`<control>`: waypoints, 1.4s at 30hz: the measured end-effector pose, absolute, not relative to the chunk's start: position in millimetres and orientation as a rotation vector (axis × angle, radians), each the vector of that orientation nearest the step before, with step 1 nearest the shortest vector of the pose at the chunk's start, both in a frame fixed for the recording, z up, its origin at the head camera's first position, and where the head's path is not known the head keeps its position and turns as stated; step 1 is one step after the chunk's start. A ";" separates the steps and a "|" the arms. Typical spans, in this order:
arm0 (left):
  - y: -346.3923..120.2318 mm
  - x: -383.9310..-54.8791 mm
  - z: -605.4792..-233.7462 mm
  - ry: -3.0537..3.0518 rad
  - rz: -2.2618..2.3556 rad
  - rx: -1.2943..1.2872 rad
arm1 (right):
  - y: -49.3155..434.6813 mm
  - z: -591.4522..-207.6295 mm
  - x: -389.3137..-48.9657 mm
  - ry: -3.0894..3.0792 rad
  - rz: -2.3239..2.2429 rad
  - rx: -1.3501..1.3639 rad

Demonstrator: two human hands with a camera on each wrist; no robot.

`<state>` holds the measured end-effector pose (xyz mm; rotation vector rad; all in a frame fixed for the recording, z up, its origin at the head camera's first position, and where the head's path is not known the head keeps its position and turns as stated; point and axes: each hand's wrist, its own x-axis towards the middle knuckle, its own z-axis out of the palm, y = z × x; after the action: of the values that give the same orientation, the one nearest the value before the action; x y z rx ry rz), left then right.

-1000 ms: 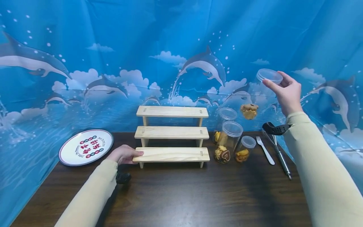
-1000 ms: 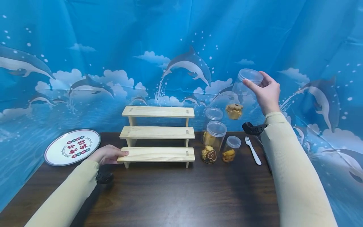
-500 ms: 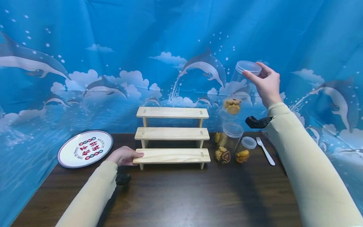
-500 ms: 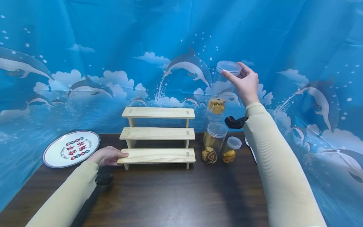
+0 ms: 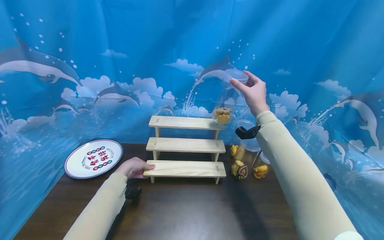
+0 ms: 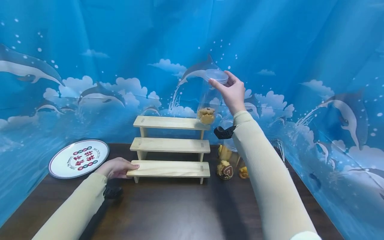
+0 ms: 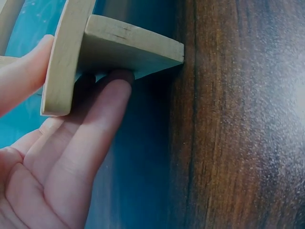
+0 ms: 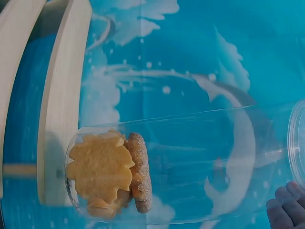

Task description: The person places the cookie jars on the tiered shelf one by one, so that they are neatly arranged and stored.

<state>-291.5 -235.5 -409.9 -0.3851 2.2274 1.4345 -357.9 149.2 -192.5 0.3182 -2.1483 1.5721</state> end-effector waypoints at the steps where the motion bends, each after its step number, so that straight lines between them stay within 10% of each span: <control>1: -237.0 -289.4 -410.8 2.228 1.430 -0.381 | 142.7 -194.0 -358.4 -2.145 1.590 0.334; 42: -233.0 -282.9 -413.6 2.316 1.433 -0.419 | 0.5 -227.6 -399.0 -2.185 1.745 0.469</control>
<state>-282.9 -233.0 -413.6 -0.4190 2.3157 1.4330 -399.0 0.5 -227.6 0.4693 -2.1851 1.7453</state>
